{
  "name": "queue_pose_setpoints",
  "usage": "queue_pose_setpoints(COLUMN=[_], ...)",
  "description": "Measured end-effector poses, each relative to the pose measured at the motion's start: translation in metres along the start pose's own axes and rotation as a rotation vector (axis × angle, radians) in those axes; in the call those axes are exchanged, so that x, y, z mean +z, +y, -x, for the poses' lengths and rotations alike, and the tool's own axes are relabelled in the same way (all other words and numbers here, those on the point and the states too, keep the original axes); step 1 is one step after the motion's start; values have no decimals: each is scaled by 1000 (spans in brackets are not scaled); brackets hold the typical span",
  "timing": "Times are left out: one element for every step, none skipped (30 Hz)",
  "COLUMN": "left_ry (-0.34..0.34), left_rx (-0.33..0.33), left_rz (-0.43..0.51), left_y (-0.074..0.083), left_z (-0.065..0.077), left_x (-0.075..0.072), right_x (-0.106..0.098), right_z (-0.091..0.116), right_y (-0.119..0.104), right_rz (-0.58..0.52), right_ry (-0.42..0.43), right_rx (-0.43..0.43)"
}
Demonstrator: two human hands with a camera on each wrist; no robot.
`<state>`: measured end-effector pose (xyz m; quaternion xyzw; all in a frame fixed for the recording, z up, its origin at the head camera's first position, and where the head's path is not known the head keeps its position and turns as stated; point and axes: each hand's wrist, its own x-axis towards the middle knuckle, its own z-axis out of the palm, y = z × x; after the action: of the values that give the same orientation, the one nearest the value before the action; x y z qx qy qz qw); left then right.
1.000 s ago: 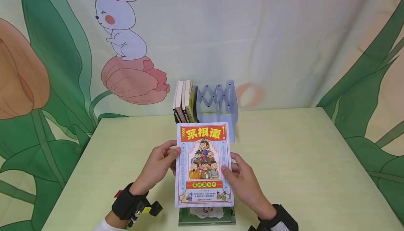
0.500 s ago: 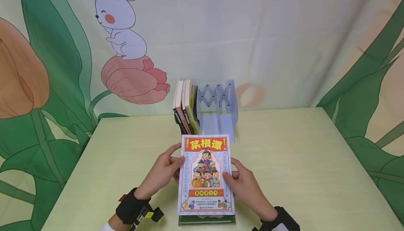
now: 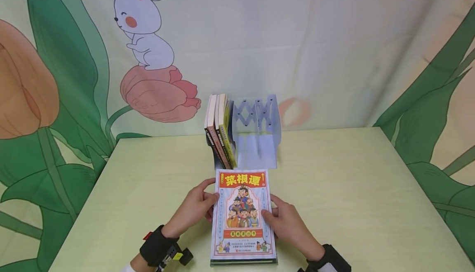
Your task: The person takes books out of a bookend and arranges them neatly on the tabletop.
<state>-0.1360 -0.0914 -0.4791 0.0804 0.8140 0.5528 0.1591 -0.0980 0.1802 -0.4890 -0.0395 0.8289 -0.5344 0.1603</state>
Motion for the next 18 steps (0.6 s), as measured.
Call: queue_pose_setpoints(left_ry=[0,0,0,0,0,0,-1,-3,-6,-10,-12,-14,-15,-16,-17,-16,-15,-13], left_rx=[-4,-5,-7,-9,-11,-13,-12,-15,-16,-20,-22,-23,-26,-30,-29,-28,-24,-19], left_rz=[-3,-7,-12,-16,-18,-21,-23,-24,-27,-28,-32,-37,-43,-53,-65,-79,-92,-105], left_y=[-1,-2,-3,-4,-5,-5,-6,-7,-8,-9,-10,-11,-12,-13,-14,-15,-16,-18], left_z=[0,-1,-1,-1,-2,-2,-3,-3,-3,-4,-4,-4,-4,-4,-5,-5,-5,-6], left_x=[0,1,1,1,2,2,3,3,4,4,4,5,5,5,5,6,6,6], right_x=[1,2,3,3,4,5,5,6,6,6,7,7,7,7,8,8,8,8], right_z=[-1,-1,-2,-2,-3,-3,-4,-4,-4,-5,-5,-6,-6,-7,-8,-8,-8,-9], right_y=[1,2,3,4,5,5,6,6,6,7,7,8,8,9,9,10,10,10], right_rz=[9,17,28,39,53,65,74,86,99,110,123,136,150,163,173,181,189,197], right_ry=[-2,-3,-3,-3,-2,-1,0,3,7,10,14,18,22,26,29,32,36,40], right_rx=[2,5,13,20,24,28,31,34,36,37,38,40,44,48,52,53,54,54])
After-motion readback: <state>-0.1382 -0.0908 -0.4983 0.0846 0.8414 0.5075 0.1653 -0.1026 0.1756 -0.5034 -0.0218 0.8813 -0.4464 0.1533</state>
